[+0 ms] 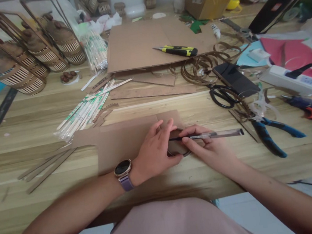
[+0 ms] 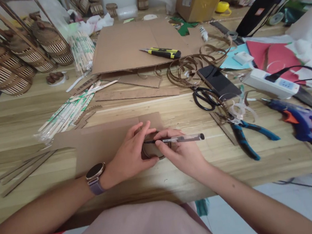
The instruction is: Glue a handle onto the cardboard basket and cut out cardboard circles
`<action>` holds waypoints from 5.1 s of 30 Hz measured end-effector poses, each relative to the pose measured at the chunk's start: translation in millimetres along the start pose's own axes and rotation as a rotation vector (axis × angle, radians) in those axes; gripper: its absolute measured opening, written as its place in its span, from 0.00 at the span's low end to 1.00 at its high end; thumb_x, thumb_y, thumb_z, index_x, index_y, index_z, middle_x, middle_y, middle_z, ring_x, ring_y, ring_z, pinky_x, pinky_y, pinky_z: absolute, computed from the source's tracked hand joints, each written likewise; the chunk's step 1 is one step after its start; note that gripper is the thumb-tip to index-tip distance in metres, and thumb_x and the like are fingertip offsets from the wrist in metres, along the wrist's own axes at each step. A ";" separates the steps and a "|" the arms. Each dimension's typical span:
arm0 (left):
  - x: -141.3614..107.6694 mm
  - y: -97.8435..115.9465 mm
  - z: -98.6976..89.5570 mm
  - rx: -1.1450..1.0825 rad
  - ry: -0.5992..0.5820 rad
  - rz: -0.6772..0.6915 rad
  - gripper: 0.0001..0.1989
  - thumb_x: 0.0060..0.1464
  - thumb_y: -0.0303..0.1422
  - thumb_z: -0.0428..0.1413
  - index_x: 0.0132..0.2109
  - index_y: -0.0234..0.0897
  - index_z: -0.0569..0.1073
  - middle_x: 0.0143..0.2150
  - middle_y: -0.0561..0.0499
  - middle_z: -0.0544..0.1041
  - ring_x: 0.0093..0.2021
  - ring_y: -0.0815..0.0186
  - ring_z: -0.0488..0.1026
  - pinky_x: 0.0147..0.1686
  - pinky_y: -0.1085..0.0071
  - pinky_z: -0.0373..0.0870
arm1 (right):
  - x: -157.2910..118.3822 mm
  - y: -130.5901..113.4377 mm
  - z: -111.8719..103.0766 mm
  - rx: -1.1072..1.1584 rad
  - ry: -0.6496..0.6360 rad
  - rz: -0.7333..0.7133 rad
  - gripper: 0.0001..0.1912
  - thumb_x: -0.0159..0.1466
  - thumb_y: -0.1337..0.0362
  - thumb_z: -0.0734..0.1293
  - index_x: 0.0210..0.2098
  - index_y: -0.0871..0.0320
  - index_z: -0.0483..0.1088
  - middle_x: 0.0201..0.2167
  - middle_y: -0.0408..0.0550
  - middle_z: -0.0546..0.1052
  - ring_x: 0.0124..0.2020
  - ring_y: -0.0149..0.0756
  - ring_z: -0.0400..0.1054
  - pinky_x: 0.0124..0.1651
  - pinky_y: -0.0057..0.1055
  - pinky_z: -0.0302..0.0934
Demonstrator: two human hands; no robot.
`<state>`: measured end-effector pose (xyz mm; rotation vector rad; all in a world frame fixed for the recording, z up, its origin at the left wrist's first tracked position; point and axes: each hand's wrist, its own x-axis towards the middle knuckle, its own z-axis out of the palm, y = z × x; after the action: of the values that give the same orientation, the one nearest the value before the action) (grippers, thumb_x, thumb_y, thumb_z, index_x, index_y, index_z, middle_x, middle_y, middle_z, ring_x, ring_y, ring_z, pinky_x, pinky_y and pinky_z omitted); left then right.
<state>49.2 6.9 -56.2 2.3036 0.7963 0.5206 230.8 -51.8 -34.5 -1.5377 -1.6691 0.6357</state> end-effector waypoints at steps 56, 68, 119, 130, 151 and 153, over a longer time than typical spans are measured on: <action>0.0 2.1 -0.9 0.033 -0.040 -0.014 0.45 0.52 0.35 0.62 0.71 0.33 0.48 0.64 0.40 0.71 0.71 0.43 0.50 0.65 0.40 0.56 | 21.5 -8.7 -33.6 -0.053 -0.310 0.087 0.09 0.64 0.60 0.63 0.30 0.54 0.72 0.22 0.41 0.75 0.24 0.35 0.69 0.26 0.30 0.60; -0.7 2.8 -1.4 0.076 -0.039 0.021 0.43 0.53 0.35 0.62 0.70 0.33 0.50 0.63 0.39 0.72 0.71 0.46 0.52 0.67 0.45 0.55 | 32.4 -10.5 -39.6 -0.107 -0.479 0.143 0.08 0.61 0.61 0.61 0.28 0.54 0.69 0.22 0.42 0.73 0.25 0.35 0.67 0.30 0.31 0.59; -0.3 3.5 -1.3 0.070 -0.036 -0.003 0.43 0.52 0.36 0.61 0.70 0.32 0.51 0.64 0.40 0.71 0.71 0.45 0.52 0.67 0.46 0.54 | 62.9 -23.8 -64.7 -0.437 -0.382 -0.145 0.10 0.64 0.60 0.61 0.30 0.55 0.70 0.23 0.45 0.75 0.25 0.38 0.68 0.30 0.33 0.58; 0.0 4.4 -1.0 0.015 -0.045 -0.060 0.46 0.51 0.34 0.62 0.71 0.32 0.48 0.65 0.42 0.70 0.71 0.44 0.50 0.66 0.46 0.56 | -7.1 -1.3 -35.8 -0.101 -0.055 -0.075 0.04 0.65 0.63 0.67 0.38 0.52 0.74 0.34 0.46 0.82 0.36 0.40 0.77 0.42 0.36 0.71; 0.2 2.0 -0.1 0.011 -0.031 -0.040 0.47 0.50 0.34 0.63 0.71 0.36 0.47 0.65 0.43 0.70 0.70 0.42 0.51 0.66 0.42 0.56 | 6.2 7.9 -21.5 -0.061 -0.126 -0.119 0.05 0.65 0.63 0.66 0.38 0.52 0.75 0.33 0.45 0.82 0.33 0.38 0.76 0.40 0.36 0.69; 0.3 2.7 -0.6 0.016 -0.036 -0.046 0.47 0.50 0.34 0.63 0.71 0.35 0.47 0.65 0.43 0.70 0.70 0.42 0.51 0.66 0.42 0.56 | 5.1 11.5 -24.7 -0.125 -0.114 -0.128 0.05 0.66 0.63 0.66 0.40 0.51 0.75 0.36 0.46 0.82 0.36 0.40 0.77 0.42 0.38 0.69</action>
<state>50.2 5.6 -53.9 2.2967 0.8368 0.4522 257.5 -48.4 -28.1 -1.4902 -1.9076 0.5695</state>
